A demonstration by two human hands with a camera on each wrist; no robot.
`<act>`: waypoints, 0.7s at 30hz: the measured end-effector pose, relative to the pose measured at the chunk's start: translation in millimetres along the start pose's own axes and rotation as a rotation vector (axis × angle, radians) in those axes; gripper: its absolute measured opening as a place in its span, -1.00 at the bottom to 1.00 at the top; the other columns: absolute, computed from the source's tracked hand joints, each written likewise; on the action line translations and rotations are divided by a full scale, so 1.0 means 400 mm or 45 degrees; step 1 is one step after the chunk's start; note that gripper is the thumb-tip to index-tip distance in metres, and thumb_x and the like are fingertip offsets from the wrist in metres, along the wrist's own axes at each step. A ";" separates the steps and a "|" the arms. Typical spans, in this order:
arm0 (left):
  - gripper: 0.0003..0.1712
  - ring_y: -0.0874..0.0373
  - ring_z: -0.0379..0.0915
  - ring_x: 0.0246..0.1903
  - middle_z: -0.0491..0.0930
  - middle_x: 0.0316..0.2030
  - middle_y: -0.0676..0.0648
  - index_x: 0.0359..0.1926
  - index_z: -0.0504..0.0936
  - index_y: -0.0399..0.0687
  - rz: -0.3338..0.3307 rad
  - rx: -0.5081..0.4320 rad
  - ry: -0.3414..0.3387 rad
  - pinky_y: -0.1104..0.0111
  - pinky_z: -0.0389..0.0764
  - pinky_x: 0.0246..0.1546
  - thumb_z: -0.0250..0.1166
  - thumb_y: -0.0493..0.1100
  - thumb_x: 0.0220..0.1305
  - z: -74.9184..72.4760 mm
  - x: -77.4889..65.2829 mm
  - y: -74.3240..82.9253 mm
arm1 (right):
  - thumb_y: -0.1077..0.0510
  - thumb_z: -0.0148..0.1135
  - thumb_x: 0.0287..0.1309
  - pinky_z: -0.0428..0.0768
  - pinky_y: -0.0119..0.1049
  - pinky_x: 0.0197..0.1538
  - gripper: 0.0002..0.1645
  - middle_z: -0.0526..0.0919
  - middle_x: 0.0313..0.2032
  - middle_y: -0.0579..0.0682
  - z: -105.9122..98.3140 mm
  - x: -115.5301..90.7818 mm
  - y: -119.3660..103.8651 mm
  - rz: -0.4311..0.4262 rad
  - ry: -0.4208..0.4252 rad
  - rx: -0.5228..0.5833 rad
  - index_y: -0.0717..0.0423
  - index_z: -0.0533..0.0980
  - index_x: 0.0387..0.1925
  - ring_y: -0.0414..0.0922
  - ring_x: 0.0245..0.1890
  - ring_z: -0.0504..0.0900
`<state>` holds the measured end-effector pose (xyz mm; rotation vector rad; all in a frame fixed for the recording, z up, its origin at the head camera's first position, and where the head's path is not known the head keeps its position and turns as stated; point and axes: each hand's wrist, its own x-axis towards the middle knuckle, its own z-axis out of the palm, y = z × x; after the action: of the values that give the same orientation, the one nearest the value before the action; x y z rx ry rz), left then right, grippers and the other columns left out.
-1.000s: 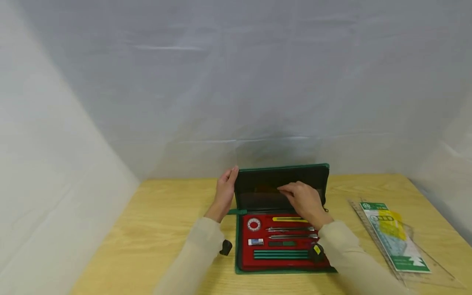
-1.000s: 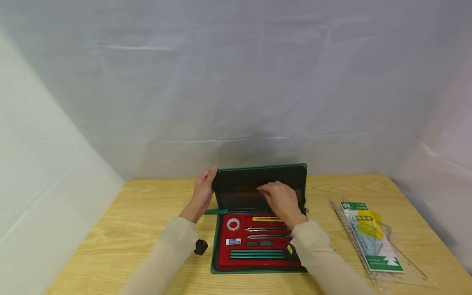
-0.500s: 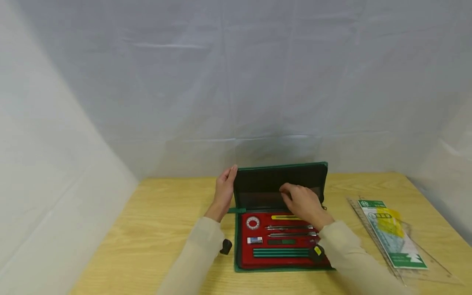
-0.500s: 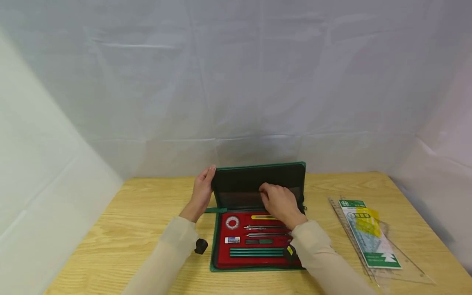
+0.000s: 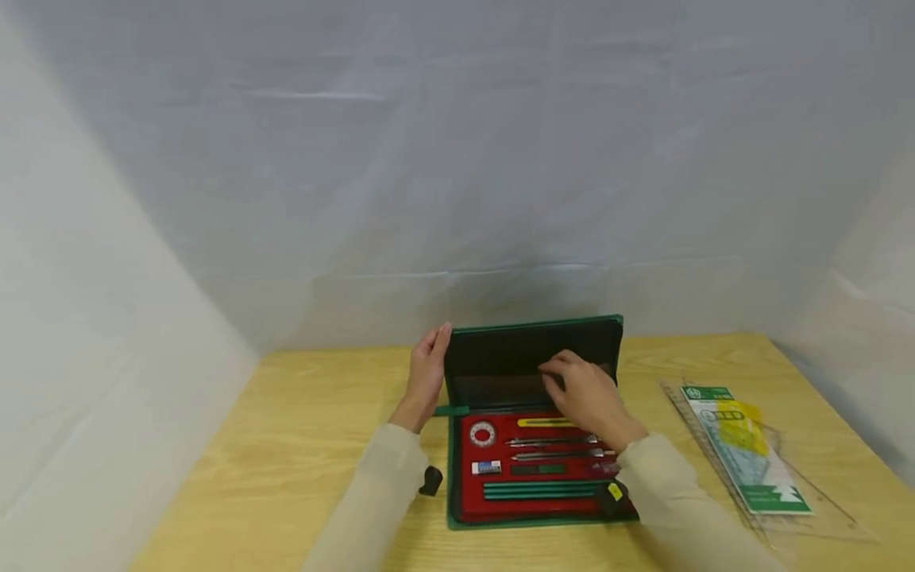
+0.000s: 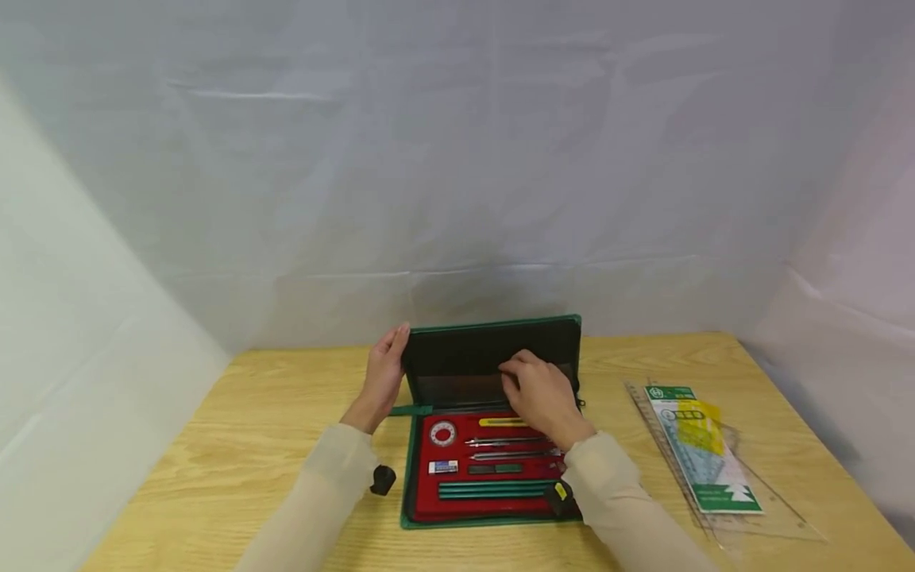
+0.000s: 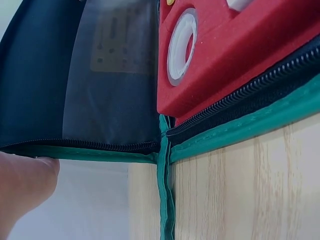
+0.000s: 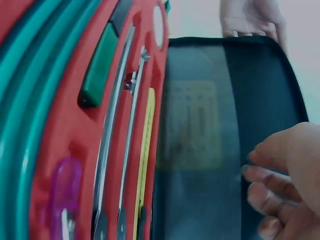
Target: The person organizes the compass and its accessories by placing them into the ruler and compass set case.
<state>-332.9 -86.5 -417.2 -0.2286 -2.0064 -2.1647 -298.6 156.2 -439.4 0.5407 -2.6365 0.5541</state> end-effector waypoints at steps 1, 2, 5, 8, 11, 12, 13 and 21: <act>-0.57 0.06 0.12 -0.32 0.14 -0.49 -0.07 -0.50 0.27 -0.26 -0.002 0.000 -0.003 0.27 0.19 -0.19 0.03 0.03 0.31 -0.004 0.000 0.001 | 0.07 0.14 0.13 0.49 -0.29 -0.43 -0.76 0.55 -0.15 -0.04 -0.003 -0.002 0.004 -0.018 0.034 0.016 -0.01 0.57 -0.15 -0.22 -0.45 0.51; -0.58 0.06 0.11 -0.32 0.14 -0.49 -0.07 -0.50 0.27 -0.23 -0.005 0.000 -0.003 0.27 0.19 -0.18 0.03 0.03 0.31 -0.008 0.001 0.001 | 0.08 0.14 0.13 0.50 -0.29 -0.42 -0.77 0.55 -0.16 -0.05 -0.008 -0.005 0.007 -0.034 0.065 0.037 -0.01 0.57 -0.16 -0.23 -0.44 0.51; -0.61 0.07 0.14 -0.26 0.18 -0.44 -0.07 -0.48 0.29 -0.19 -0.016 -0.012 0.007 0.27 0.20 -0.11 0.03 0.03 0.30 -0.021 0.002 0.003 | 0.09 0.14 0.14 0.51 -0.30 -0.39 -0.78 0.54 -0.16 -0.08 -0.026 -0.019 0.020 -0.077 0.121 0.093 -0.02 0.56 -0.17 -0.26 -0.42 0.50; -0.63 0.07 0.15 -0.22 0.21 -0.40 -0.08 -0.46 0.32 -0.19 -0.024 -0.024 0.013 0.28 0.20 -0.06 0.04 0.03 0.30 -0.033 0.003 0.006 | 0.08 0.13 0.15 0.50 -0.31 -0.39 -0.77 0.53 -0.14 -0.07 -0.051 -0.041 0.040 -0.067 0.109 0.150 -0.02 0.56 -0.15 -0.26 -0.39 0.48; -0.63 0.08 0.16 -0.21 0.22 -0.38 -0.08 -0.44 0.34 -0.20 -0.020 -0.027 0.012 0.29 0.20 -0.03 0.04 0.03 0.30 -0.039 0.004 0.009 | 0.06 0.10 0.18 0.44 -0.35 -0.48 -0.75 0.52 -0.11 -0.07 -0.077 -0.068 0.073 -0.007 0.083 0.173 -0.03 0.55 -0.12 -0.27 -0.43 0.44; -0.64 0.09 0.16 -0.20 0.23 -0.37 -0.07 -0.43 0.35 -0.19 -0.018 -0.028 0.017 0.29 0.21 -0.01 0.04 0.03 0.30 -0.041 0.004 0.010 | 0.05 0.09 0.19 0.42 -0.36 -0.52 -0.74 0.52 -0.10 -0.06 -0.085 -0.077 0.086 0.017 0.074 0.176 -0.03 0.54 -0.11 -0.27 -0.44 0.42; -0.62 0.09 0.15 -0.21 0.22 -0.39 -0.08 -0.44 0.34 -0.21 -0.016 -0.024 0.022 0.29 0.21 -0.02 0.04 0.04 0.29 -0.043 0.003 0.010 | 0.03 0.08 0.20 0.40 -0.37 -0.54 -0.74 0.53 -0.09 -0.05 -0.092 -0.086 0.099 0.041 0.073 0.174 -0.03 0.54 -0.11 -0.27 -0.45 0.42; -0.57 0.08 0.10 -0.31 0.12 -0.49 -0.06 -0.51 0.25 -0.22 -0.001 -0.016 0.045 0.29 0.18 -0.14 0.04 0.04 0.30 -0.054 -0.006 0.014 | -0.03 -0.06 0.28 0.34 -0.31 -0.59 -0.64 0.51 -0.05 0.12 -0.138 -0.181 0.212 0.240 0.078 0.115 0.05 0.50 -0.04 -0.22 -0.56 0.35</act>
<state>-329.1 -108.4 -413.9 -0.1900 -1.9748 -2.1670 -258.2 273.5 -450.1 0.2969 -2.6293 0.7378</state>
